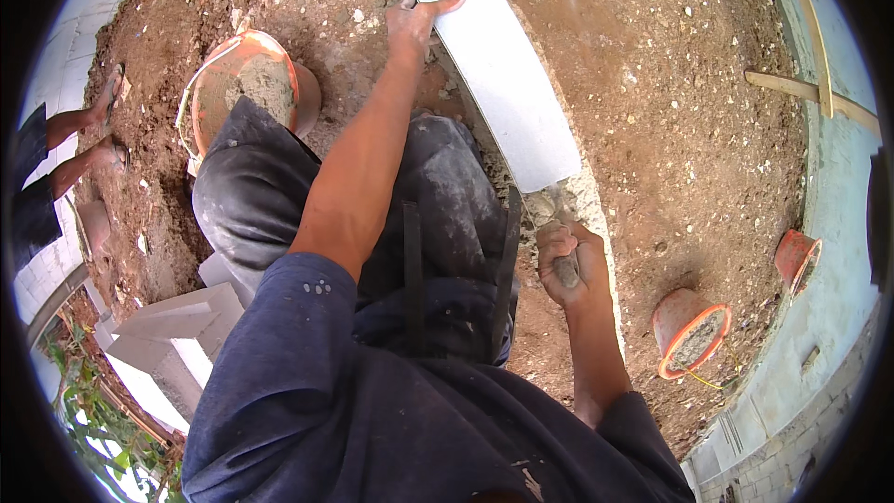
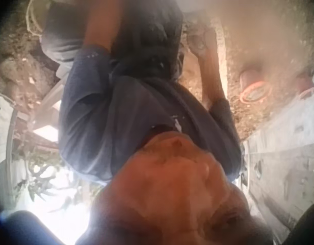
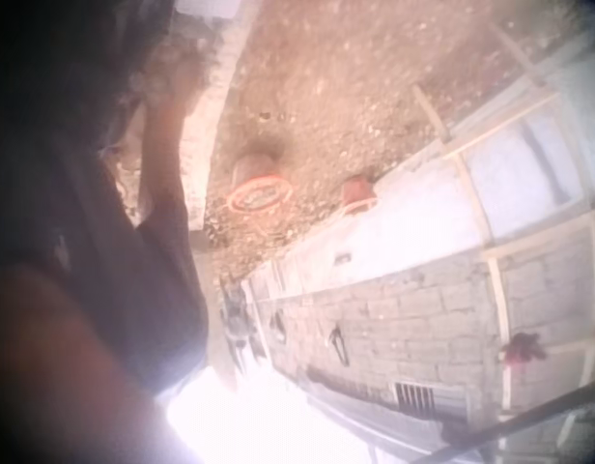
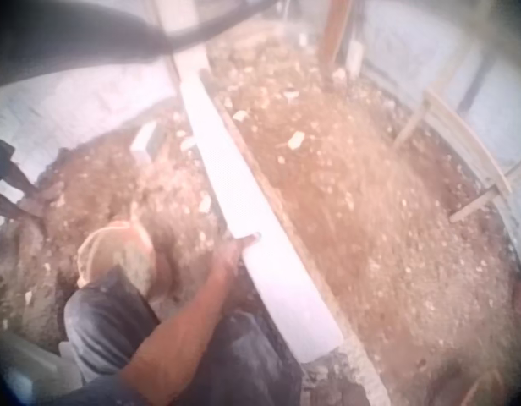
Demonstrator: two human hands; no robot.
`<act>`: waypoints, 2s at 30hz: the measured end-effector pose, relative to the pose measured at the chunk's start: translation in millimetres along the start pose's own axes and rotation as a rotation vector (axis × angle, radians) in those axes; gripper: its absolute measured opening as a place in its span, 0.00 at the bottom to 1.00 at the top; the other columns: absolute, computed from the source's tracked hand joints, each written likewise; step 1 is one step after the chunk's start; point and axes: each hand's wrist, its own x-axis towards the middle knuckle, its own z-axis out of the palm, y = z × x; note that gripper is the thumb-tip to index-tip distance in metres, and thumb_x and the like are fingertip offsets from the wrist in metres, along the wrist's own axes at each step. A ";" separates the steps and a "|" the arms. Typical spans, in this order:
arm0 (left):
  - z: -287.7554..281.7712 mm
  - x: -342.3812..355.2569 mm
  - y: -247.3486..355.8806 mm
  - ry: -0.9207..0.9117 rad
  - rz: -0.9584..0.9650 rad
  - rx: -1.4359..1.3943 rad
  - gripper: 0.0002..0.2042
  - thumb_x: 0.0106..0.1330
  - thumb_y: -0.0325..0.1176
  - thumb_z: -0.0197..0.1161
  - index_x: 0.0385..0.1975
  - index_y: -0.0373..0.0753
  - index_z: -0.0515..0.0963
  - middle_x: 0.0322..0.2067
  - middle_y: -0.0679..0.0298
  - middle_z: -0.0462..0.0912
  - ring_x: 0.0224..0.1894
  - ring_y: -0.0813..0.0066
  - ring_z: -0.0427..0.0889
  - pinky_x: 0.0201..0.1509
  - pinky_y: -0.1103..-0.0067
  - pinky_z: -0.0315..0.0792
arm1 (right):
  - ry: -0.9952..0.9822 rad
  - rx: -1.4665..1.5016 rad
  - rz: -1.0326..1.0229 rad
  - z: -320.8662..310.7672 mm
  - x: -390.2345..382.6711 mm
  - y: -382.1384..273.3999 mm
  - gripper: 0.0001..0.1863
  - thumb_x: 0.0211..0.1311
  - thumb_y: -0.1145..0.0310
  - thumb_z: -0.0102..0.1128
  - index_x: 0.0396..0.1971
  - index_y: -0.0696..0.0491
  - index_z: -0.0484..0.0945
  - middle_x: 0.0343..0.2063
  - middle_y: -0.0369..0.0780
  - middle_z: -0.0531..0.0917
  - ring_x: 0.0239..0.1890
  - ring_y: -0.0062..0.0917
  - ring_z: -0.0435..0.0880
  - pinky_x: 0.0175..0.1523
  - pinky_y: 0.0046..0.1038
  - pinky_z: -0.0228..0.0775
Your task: The person scoops cement from a bucket with a trowel and spreads it onto white rectangular tiles. They place the tiles into a prepared trench, tap them with a hammer to level them, and repeat the process to extend the tiled line.
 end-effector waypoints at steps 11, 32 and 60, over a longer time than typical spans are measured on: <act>10.2 -13.3 11.3 0.028 -0.049 0.074 0.33 0.47 0.32 0.78 0.55 0.31 0.73 0.46 0.53 0.83 0.51 0.60 0.81 0.56 0.64 0.73 | 0.208 -0.499 -0.589 -20.5 -10.9 -2.4 0.09 0.73 0.62 0.46 0.36 0.52 0.69 0.19 0.32 0.68 0.16 0.16 0.69 0.20 0.18 0.67; 7.4 -1.9 -20.2 0.025 0.269 -0.028 0.57 0.34 0.42 0.82 0.65 0.21 0.57 0.48 0.48 0.81 0.52 0.63 0.81 0.60 0.76 0.69 | -0.207 -2.257 -1.638 326.9 196.2 69.6 0.21 0.68 0.60 0.48 0.51 0.60 0.74 0.37 0.61 0.81 0.44 0.58 0.80 0.49 0.49 0.71; 9.4 -10.4 -8.4 0.003 0.238 -0.076 0.50 0.37 0.39 0.81 0.63 0.26 0.64 0.45 0.54 0.83 0.47 0.66 0.82 0.57 0.75 0.71 | -0.053 -2.386 -1.795 334.8 198.0 77.6 0.21 0.68 0.59 0.47 0.51 0.60 0.75 0.38 0.57 0.83 0.43 0.55 0.81 0.48 0.49 0.73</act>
